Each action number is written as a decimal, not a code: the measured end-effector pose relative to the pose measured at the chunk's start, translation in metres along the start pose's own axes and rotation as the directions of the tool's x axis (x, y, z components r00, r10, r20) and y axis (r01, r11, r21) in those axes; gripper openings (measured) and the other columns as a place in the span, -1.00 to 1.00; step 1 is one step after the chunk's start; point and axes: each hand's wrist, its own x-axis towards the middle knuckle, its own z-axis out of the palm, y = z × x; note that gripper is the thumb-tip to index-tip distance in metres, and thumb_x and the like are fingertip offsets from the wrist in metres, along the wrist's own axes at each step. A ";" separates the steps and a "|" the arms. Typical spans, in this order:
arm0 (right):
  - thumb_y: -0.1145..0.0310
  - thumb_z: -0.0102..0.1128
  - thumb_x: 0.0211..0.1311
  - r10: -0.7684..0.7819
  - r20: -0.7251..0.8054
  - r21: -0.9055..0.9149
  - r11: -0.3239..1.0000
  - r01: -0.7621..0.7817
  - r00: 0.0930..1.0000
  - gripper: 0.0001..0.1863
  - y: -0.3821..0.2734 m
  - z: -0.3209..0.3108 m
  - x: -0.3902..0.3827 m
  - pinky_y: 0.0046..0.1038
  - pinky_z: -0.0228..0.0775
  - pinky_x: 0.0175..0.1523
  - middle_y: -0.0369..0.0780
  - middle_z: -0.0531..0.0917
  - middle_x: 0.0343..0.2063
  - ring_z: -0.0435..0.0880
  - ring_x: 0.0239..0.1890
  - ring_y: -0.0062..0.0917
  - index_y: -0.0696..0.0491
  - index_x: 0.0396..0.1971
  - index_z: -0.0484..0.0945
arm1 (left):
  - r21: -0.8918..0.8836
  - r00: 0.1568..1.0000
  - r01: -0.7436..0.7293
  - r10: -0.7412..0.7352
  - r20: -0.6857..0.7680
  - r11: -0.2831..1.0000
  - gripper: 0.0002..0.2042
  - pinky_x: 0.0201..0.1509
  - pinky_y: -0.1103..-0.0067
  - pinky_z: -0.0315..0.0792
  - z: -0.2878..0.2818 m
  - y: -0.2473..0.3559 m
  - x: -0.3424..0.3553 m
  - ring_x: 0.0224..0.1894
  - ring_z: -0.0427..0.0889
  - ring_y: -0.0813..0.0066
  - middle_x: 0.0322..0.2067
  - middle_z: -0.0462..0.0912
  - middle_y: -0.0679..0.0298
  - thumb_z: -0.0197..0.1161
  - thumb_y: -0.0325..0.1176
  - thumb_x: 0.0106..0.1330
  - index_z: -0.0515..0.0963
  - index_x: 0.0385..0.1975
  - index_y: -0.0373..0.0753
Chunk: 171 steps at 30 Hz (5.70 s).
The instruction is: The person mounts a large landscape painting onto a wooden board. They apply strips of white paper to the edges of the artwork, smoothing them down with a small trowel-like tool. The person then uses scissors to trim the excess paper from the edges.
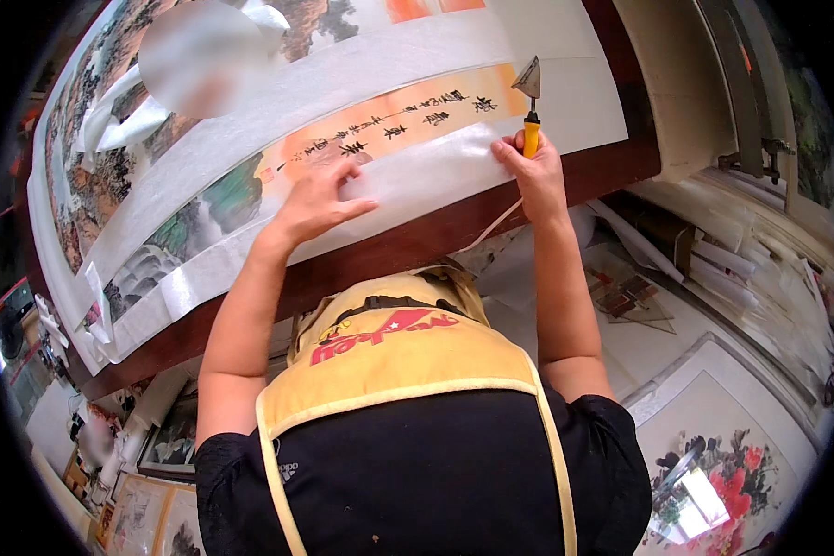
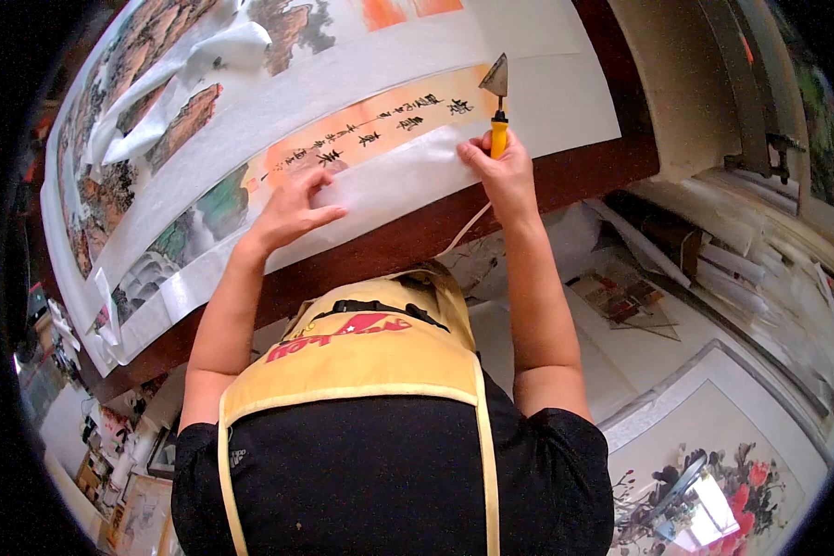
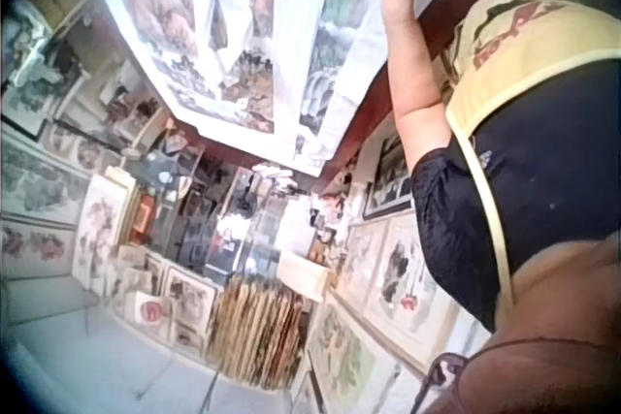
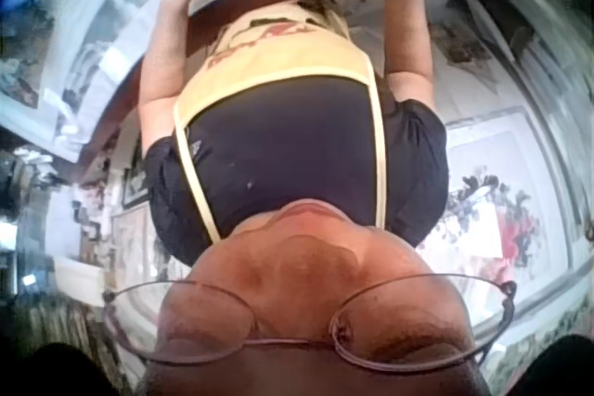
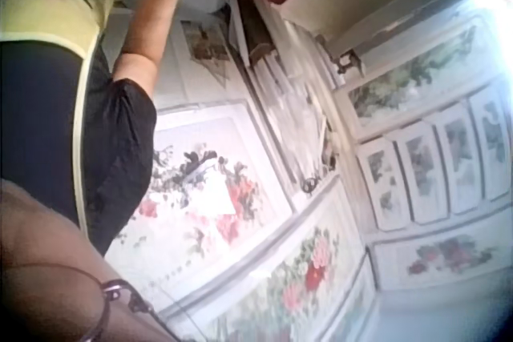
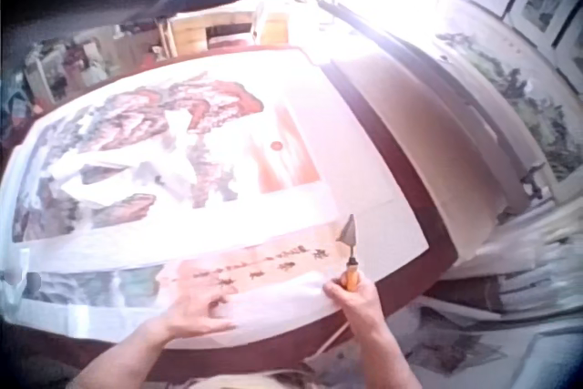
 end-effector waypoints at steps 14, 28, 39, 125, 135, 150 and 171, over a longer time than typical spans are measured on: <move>0.20 0.43 0.03 -0.256 -0.303 -0.641 0.767 0.003 0.918 -0.69 0.041 -0.063 0.050 -0.37 0.50 -0.23 -0.18 0.69 -0.51 0.68 -0.43 -0.37 0.12 -0.40 0.58 | 0.394 0.959 0.144 -0.031 -0.281 0.908 -0.80 0.16 0.26 0.21 0.007 -0.024 -0.023 -0.14 0.52 0.22 -0.40 0.66 0.27 0.31 -0.19 0.25 0.60 -0.42 -0.19; 0.16 0.45 -0.08 -0.191 -0.320 -0.644 0.762 -0.065 0.928 -0.66 0.044 -0.065 0.058 -0.32 0.51 -0.23 -0.20 0.68 -0.52 0.69 -0.42 -0.29 0.09 -0.43 0.57 | 0.439 0.891 0.294 -0.078 -0.447 0.849 -0.79 0.15 0.30 0.19 0.024 -0.042 -0.025 -0.14 0.48 0.32 -0.41 0.59 0.36 0.37 -0.16 0.22 0.57 -0.40 -0.13; 0.18 0.43 -0.06 -0.179 -0.299 -0.650 0.757 -0.063 0.937 -0.67 0.039 -0.067 0.057 -0.32 0.51 -0.22 -0.19 0.70 -0.51 0.70 -0.41 -0.27 0.11 -0.42 0.57 | 0.360 0.900 0.337 -0.185 -0.394 0.870 -0.78 0.11 0.34 0.19 0.019 -0.041 -0.024 -0.15 0.47 0.37 -0.45 0.56 0.39 0.40 -0.16 0.19 0.57 -0.43 -0.14; 0.19 0.42 0.00 -0.177 -0.271 -0.671 0.740 -0.053 0.946 -0.63 0.044 -0.069 0.057 -0.24 0.49 -0.17 -0.15 0.69 -0.42 0.69 -0.31 -0.19 0.11 -0.30 0.55 | 0.556 0.918 -0.208 0.356 -0.173 0.805 -0.51 0.20 0.39 0.21 0.142 0.057 0.079 0.02 0.33 0.30 0.27 0.39 0.45 0.31 -0.18 0.23 0.50 0.22 0.17; 0.23 0.28 0.28 -0.360 0.001 -0.843 0.501 0.194 0.933 -0.71 0.003 -0.106 -0.002 -0.25 0.47 -0.21 -0.15 0.57 -0.34 0.62 -0.29 -0.20 0.04 -0.09 0.53 | 0.576 0.918 -0.184 0.349 -0.190 0.797 -0.53 0.20 0.40 0.20 0.144 0.057 0.079 0.03 0.32 0.30 0.28 0.39 0.48 0.32 -0.18 0.22 0.52 0.19 0.19; 0.33 0.28 0.27 -0.407 -0.029 -0.887 0.431 0.164 0.913 -0.83 0.001 -0.093 0.006 -0.24 0.48 -0.30 -0.17 0.63 -0.37 0.65 -0.34 -0.17 0.06 -0.36 0.48 | 0.570 0.919 -0.199 0.354 -0.173 0.797 -0.53 0.21 0.41 0.20 0.144 0.059 0.079 0.01 0.33 0.28 0.28 0.40 0.46 0.34 -0.18 0.22 0.54 0.19 0.17; 0.32 0.30 0.28 -0.359 0.120 -0.875 0.402 0.269 0.926 -0.83 0.000 -0.148 -0.032 -0.31 0.53 -0.31 -0.19 0.63 -0.34 0.68 -0.34 -0.24 0.04 -0.28 0.50 | 0.618 0.919 -0.185 0.357 -0.167 0.765 -0.45 0.20 0.34 0.15 0.141 0.063 0.070 0.11 0.29 0.31 0.27 0.29 0.29 0.32 -0.02 0.22 0.44 0.24 0.10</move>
